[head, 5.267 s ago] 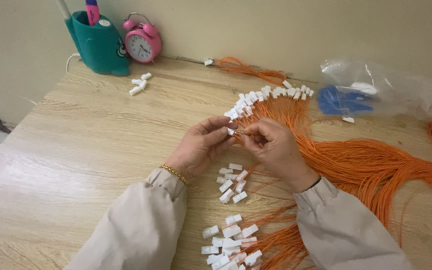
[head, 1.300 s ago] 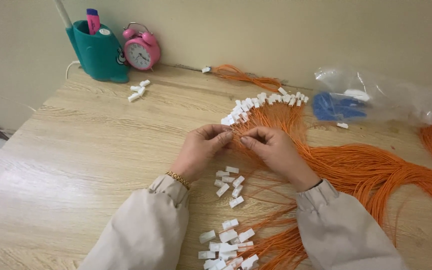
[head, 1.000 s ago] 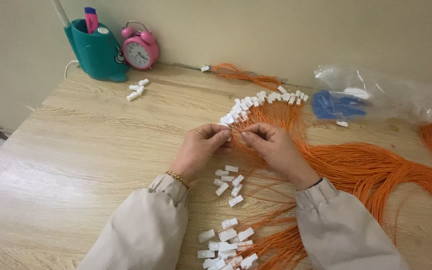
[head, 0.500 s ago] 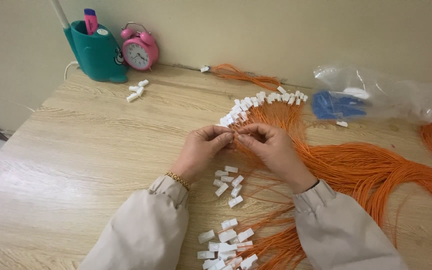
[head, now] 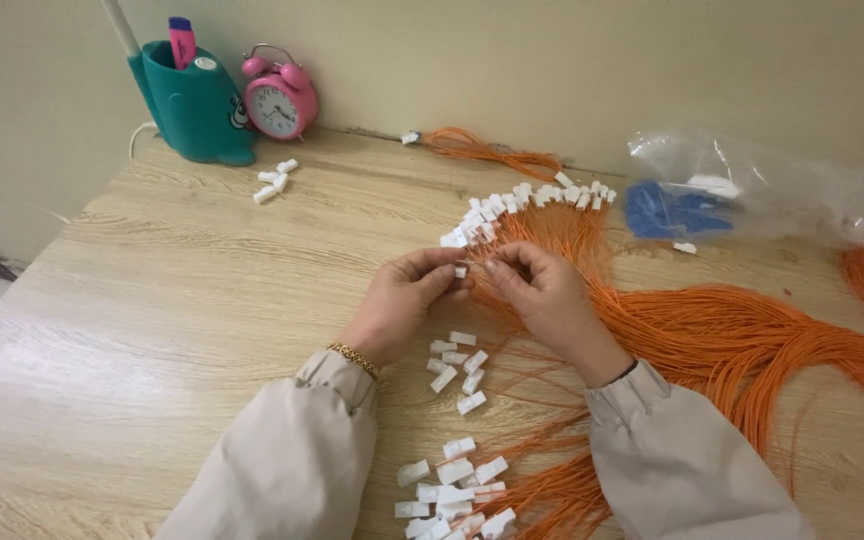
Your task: The person repeatedly picks up white plastic connectors and orange fiber optic cables from a wooden table. They insert the cable ends into the connectors and place the assembled units back on the table. The task continues throughout the video with no other tools or objects being used.
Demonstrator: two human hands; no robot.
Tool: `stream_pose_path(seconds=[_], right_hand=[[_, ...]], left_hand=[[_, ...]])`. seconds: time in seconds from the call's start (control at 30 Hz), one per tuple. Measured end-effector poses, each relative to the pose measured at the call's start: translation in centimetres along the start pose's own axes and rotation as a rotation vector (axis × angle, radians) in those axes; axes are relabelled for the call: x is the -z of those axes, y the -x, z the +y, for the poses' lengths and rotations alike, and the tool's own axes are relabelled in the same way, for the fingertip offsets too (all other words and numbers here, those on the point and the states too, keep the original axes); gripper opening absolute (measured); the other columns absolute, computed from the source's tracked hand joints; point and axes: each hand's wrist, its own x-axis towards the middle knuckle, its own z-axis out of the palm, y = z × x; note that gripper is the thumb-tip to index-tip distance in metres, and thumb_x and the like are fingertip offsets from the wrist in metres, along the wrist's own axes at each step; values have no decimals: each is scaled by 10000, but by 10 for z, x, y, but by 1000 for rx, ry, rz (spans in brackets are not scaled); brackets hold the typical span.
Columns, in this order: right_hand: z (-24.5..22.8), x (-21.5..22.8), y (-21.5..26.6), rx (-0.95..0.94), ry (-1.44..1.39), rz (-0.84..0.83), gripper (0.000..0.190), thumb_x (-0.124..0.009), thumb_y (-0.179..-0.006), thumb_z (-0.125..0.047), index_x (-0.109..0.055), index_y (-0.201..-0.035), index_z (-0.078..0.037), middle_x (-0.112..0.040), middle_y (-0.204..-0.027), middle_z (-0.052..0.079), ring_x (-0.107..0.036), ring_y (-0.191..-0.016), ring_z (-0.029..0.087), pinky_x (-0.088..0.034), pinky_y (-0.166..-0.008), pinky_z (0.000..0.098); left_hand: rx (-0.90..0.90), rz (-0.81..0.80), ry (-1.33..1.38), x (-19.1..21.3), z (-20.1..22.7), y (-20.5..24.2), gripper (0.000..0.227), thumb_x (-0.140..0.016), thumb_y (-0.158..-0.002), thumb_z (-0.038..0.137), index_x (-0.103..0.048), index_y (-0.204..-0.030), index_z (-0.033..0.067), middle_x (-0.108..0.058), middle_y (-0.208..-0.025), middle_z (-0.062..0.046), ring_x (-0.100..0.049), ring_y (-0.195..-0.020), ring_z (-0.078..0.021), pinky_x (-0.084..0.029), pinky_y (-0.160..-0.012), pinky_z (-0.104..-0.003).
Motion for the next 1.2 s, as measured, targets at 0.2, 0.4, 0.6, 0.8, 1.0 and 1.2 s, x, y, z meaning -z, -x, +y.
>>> stream_pose_path(seconds=[0.2,0.4,0.6,0.8,1.0,1.2], right_hand=[[-3,1,0,-37,40,-26,133,-647,-913,-141,-703,-961,-30,-624,-731,48,-553,-711,124,-481,-618,269],[-6,2,0,-43,104,-39,136,-678,-891,-155,-702,-950,-34,-639,-739,65,-573,-717,133,-499,-636,290],[0,1,-2,-34,79,16,104,-720,-835,-100,-701,-901,-21,-608,-686,62,-565,-681,129,-482,-592,270],[1,1,-2,-26,70,28,98,-737,-817,-83,-706,-883,-17,-632,-685,94,-583,-665,150,-510,-602,292],[-5,-1,0,45,171,61,69,-736,-808,-91,-707,-839,-36,-637,-678,104,-608,-673,159,-533,-606,280],[1,0,-2,77,218,39,104,-757,-814,-136,-723,-858,-48,-642,-718,98,-635,-711,171,-554,-621,291]], left_hand=[[44,48,161,6,-11,-8,309,-557,-927,-15,-569,-1227,-91,-607,-1060,-171,-694,-932,-279,-634,-816,-356],[50,48,216,1,-3,-1,273,-557,-919,-33,-589,-1182,-98,-611,-1062,-175,-690,-956,-289,-625,-844,-344],[69,18,320,2,-3,0,263,-539,-899,-82,-584,-1157,-95,-598,-1071,-187,-684,-969,-312,-621,-861,-365],[66,-45,341,4,-2,2,283,-514,-892,-103,-574,-1167,-77,-617,-1111,-203,-683,-988,-306,-608,-874,-355],[63,-53,318,1,-2,5,290,-539,-887,-96,-589,-1171,-74,-627,-1078,-184,-688,-952,-285,-622,-845,-348],[59,-50,297,-7,11,14,295,-546,-888,-87,-589,-1180,-84,-632,-1064,-200,-691,-941,-287,-625,-835,-354]])
